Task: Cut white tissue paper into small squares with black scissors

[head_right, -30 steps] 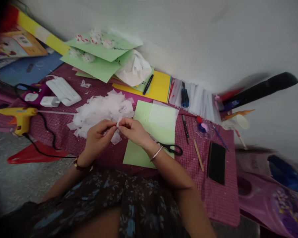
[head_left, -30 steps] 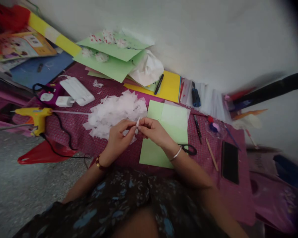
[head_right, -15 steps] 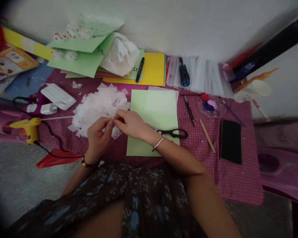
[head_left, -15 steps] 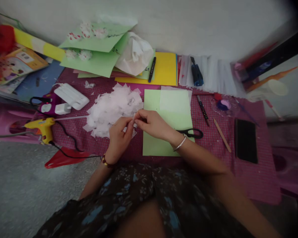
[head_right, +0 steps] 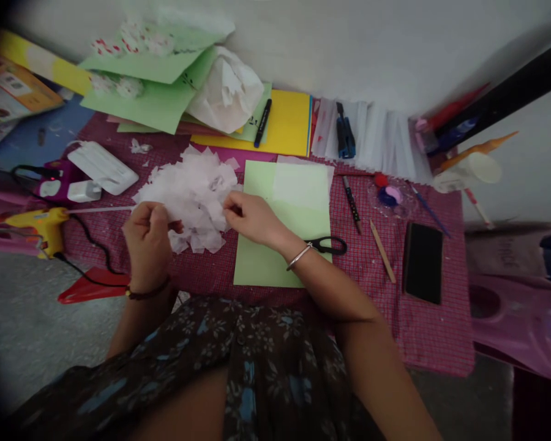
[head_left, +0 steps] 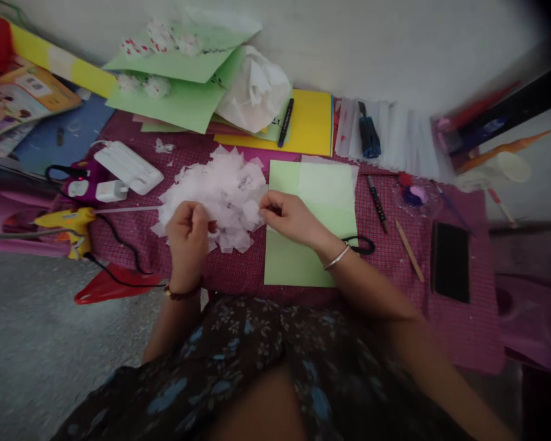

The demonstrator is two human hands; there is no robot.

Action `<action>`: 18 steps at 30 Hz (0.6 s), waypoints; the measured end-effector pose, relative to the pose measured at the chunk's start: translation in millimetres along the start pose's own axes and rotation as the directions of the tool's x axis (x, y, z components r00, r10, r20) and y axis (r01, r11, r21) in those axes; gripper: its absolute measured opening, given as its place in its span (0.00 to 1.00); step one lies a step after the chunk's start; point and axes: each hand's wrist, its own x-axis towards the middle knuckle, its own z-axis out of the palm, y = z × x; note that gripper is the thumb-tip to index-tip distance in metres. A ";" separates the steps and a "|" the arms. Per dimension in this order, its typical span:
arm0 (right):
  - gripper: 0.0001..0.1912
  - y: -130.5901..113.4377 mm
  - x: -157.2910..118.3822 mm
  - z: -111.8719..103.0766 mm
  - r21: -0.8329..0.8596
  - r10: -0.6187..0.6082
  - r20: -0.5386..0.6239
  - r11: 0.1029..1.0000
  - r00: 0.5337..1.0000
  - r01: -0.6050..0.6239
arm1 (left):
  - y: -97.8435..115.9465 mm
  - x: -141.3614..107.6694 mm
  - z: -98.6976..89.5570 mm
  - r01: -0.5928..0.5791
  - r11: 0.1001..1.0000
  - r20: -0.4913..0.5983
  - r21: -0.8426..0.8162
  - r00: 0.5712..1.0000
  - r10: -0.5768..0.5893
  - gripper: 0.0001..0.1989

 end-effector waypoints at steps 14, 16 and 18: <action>0.09 18.3 -14.5 -20.7 -0.647 0.102 0.101 0.762 0.990 -0.013 | -10.2 23.1 -30.2 -0.284 0.889 -0.074 0.360 0.941 0.331 0.16; 0.06 23.8 -20.8 -15.4 -0.696 0.129 0.102 0.717 0.986 -0.022 | -7.2 17.4 -27.0 -0.358 0.842 -0.044 0.402 0.912 0.409 0.16; 0.03 28.6 -24.7 -10.2 -0.676 0.109 0.081 0.736 0.991 -0.026 | -3.3 10.3 -21.1 -0.388 0.842 -0.064 0.375 0.895 0.441 0.13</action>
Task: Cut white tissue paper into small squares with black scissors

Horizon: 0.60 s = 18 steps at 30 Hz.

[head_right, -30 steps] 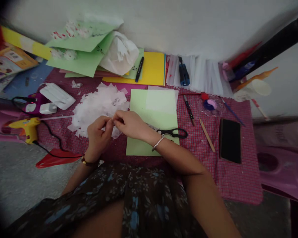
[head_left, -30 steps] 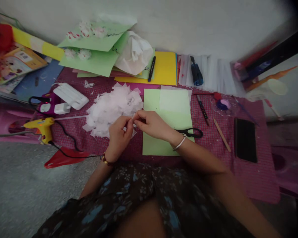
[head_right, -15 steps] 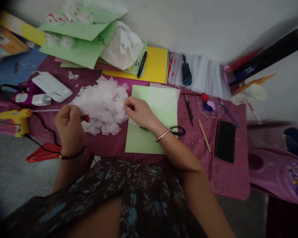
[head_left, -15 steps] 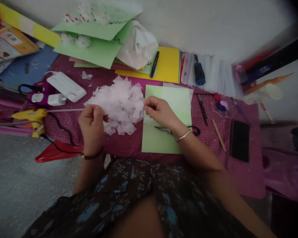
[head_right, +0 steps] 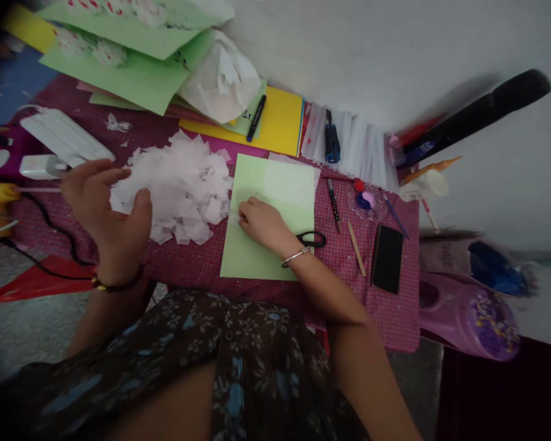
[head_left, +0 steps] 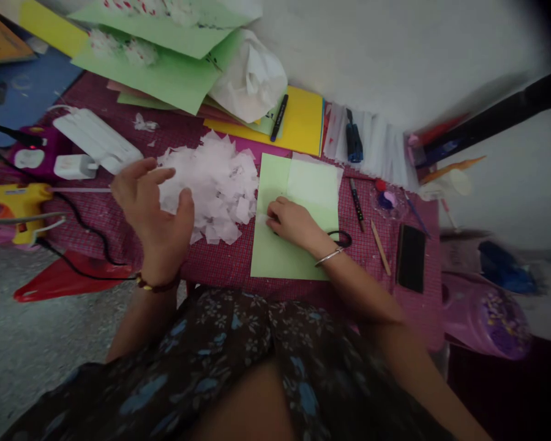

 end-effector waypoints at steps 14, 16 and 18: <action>0.10 -33.1 -20.4 -10.9 0.308 -0.225 -0.430 0.874 0.875 0.376 | 62.1 -38.8 25.6 0.819 0.241 0.827 -0.521 0.554 -0.096 0.17; 0.09 -35.4 -21.5 -9.3 0.311 -0.220 -0.417 0.877 0.882 0.366 | 64.1 -39.3 25.9 0.837 0.167 0.839 -0.521 0.538 -0.080 0.12; 0.08 -36.0 -22.0 -7.4 0.323 -0.188 -0.390 0.888 0.901 0.326 | 65.9 -39.5 24.7 0.840 0.095 0.835 -0.534 0.542 -0.098 0.10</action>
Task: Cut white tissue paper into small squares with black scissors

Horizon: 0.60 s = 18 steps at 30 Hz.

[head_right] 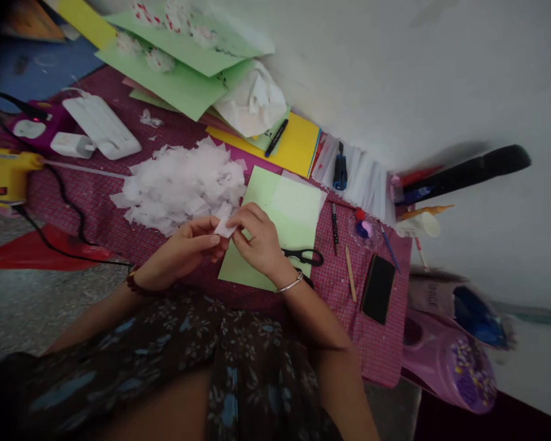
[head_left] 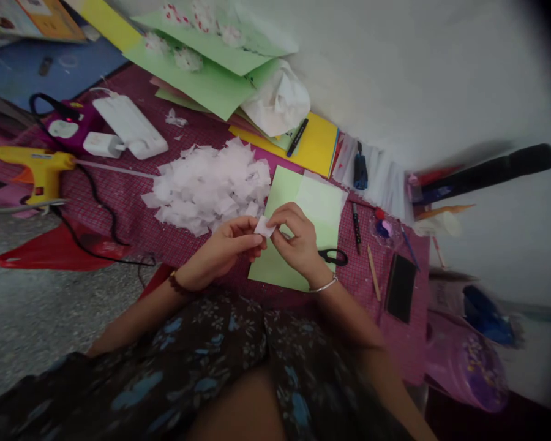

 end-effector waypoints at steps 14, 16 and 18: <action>0.10 -1.6 -1.3 2.3 0.058 -0.087 -0.027 0.994 0.996 0.089 | -5.1 3.3 5.5 0.036 0.994 -0.118 -0.103 0.992 -0.048 0.07; 0.11 -2.3 -1.8 0.5 0.091 -0.091 0.034 0.992 0.995 0.088 | -7.3 4.3 4.0 0.029 0.994 -0.154 -0.105 0.987 -0.045 0.08; 0.10 -2.8 -2.8 -0.6 0.130 -0.049 0.118 0.991 0.992 0.034 | -9.8 4.5 2.4 0.003 0.999 -0.200 -0.039 0.980 -0.010 0.08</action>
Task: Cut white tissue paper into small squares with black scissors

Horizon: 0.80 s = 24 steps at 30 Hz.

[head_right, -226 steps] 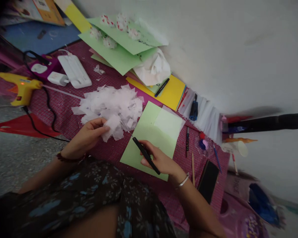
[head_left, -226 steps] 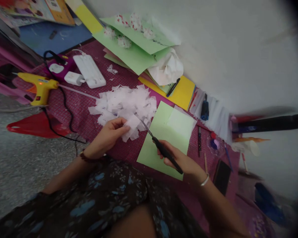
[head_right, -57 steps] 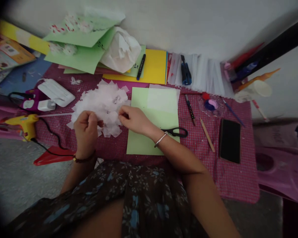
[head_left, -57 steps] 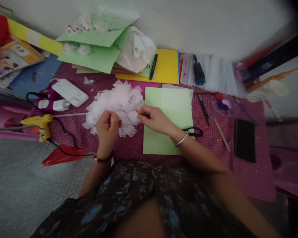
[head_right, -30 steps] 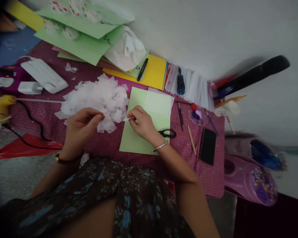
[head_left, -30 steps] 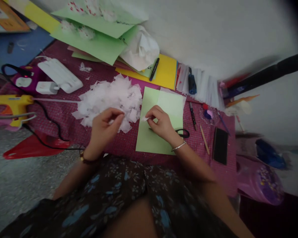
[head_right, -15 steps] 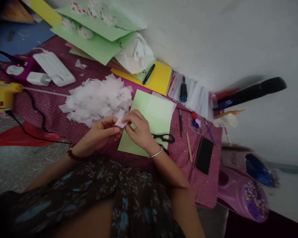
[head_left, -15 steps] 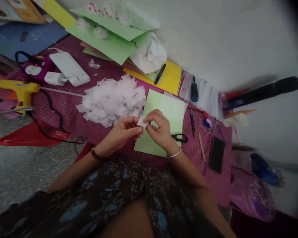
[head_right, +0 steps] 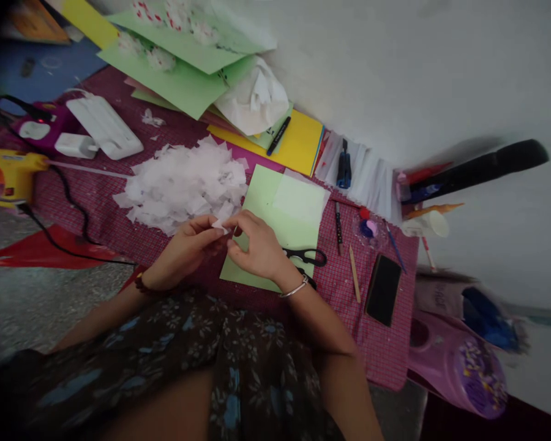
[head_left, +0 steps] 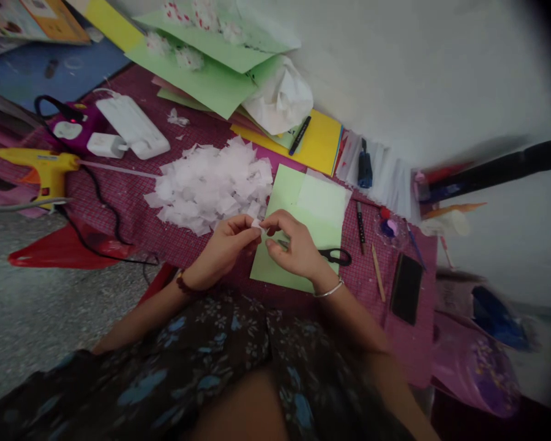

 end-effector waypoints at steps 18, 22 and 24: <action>0.11 34.7 21.6 6.2 0.015 0.267 0.085 0.963 0.960 -0.269 | 47.1 26.5 -77.6 -0.231 0.494 -0.153 0.838 0.770 0.619 0.02; 0.20 37.3 42.0 8.9 -0.211 0.379 0.177 0.916 0.908 -0.341 | 52.5 38.2 -80.3 -0.208 0.362 -0.083 0.909 0.760 0.645 0.21; 0.20 41.8 48.3 11.1 -0.266 0.430 0.168 0.886 0.887 -0.379 | 49.6 39.5 -80.8 -0.189 0.371 -0.097 0.909 0.770 0.630 0.25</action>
